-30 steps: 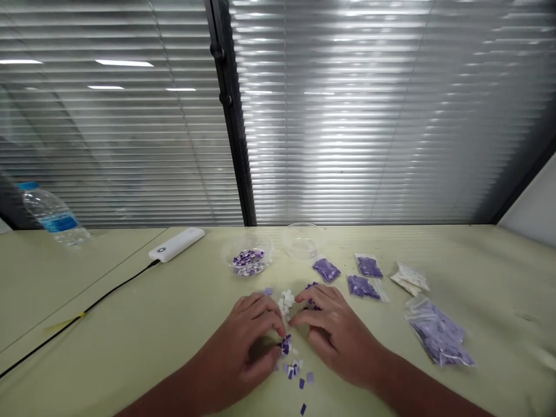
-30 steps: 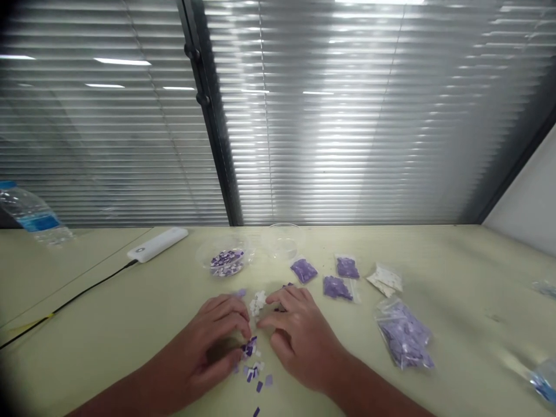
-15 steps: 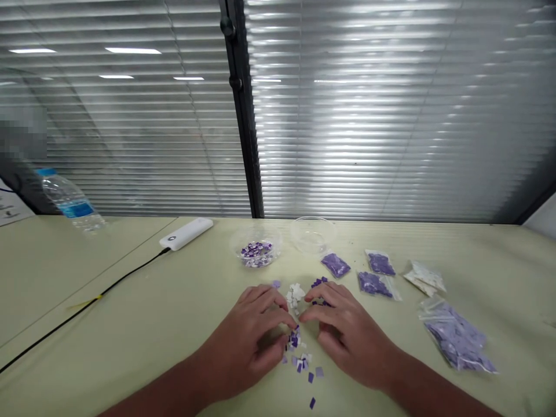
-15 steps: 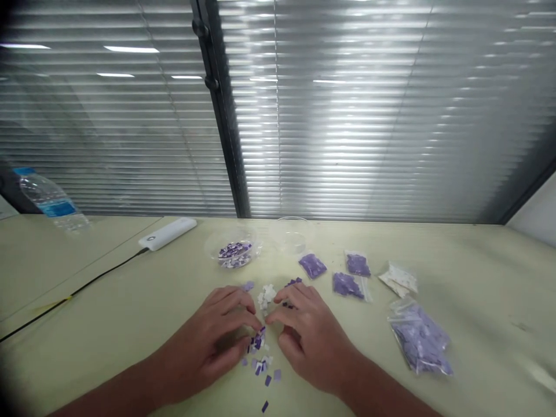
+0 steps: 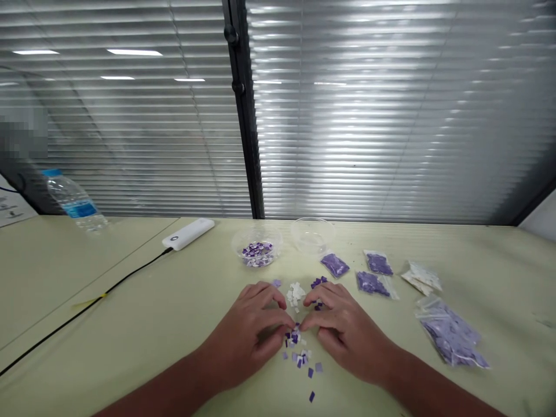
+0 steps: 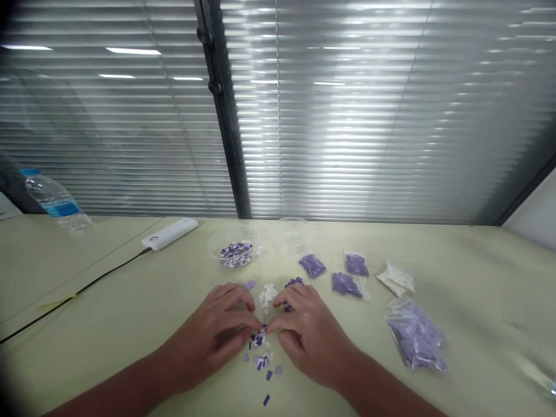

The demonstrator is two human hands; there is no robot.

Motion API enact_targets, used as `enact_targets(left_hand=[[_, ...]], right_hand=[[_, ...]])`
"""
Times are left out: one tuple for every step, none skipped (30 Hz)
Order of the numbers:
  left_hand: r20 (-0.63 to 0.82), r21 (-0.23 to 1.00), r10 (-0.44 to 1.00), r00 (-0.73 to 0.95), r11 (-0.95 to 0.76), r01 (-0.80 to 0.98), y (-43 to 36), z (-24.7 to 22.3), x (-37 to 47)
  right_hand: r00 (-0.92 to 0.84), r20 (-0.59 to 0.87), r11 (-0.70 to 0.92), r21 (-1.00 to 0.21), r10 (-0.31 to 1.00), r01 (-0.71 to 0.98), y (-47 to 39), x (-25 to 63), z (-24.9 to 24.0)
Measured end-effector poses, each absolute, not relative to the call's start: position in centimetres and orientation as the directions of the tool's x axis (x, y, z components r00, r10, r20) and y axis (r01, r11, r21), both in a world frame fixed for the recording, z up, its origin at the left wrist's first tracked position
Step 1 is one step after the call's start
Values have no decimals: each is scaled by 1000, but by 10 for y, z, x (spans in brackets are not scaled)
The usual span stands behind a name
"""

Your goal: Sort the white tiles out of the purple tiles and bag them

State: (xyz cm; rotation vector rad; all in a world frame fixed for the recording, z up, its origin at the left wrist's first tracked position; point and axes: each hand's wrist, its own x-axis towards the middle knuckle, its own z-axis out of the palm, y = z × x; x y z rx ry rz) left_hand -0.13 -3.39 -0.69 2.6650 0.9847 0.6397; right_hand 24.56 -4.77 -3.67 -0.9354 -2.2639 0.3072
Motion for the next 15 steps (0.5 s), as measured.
enact_targets(left_hand=[[321, 357, 664, 675, -745, 563, -34, -7, -1], [320, 361, 667, 673, -743, 564, -34, -7, -1], [320, 365, 668, 672, -741, 563, -33, -7, -1], [318, 367, 669, 671, -740, 564, -33, -7, -1], [317, 369, 672, 669, -737, 566, -33, -7, 0], [316, 369, 675, 666, -735, 569, -33, -7, 0], [312, 369, 679, 664, -731, 574, -33, -7, 0], [308, 370, 684, 661, -726, 580, -33, -7, 0], [306, 371, 688, 658, -722, 584, -33, -7, 0], [309, 373, 689, 656, -722, 583, -33, -7, 0], [318, 377, 687, 653, -724, 578, -34, -7, 0], [328, 382, 684, 651, -727, 571, -34, -7, 0], [339, 388, 680, 650, -730, 562, -34, -6, 0], [349, 393, 676, 648, -734, 554, -34, -6, 0], [353, 397, 675, 648, -735, 549, -35, -6, 0]], right_hand=[[-526, 487, 716, -438, 697, 543, -48, 245, -37], [-526, 488, 716, -437, 697, 544, -48, 245, -37], [-527, 488, 717, -436, 696, 544, -48, 245, -37], [-528, 488, 718, -435, 695, 543, -48, 245, -37], [-529, 489, 719, -434, 694, 542, -48, 245, -37], [-528, 491, 720, -434, 693, 542, -48, 244, -37], [-527, 491, 719, -436, 694, 542, -48, 244, -36], [-526, 490, 718, -439, 695, 541, -49, 244, -36], [-526, 489, 717, -442, 696, 538, -49, 244, -36], [-526, 488, 716, -446, 697, 536, -49, 244, -35], [-526, 485, 716, -450, 698, 534, -49, 244, -35], [-528, 483, 715, -453, 698, 532, -50, 244, -35], [-530, 484, 717, -453, 696, 529, -50, 244, -35], [-530, 485, 719, -453, 695, 527, -50, 244, -35], [-529, 486, 718, -454, 696, 528, -50, 244, -35]])
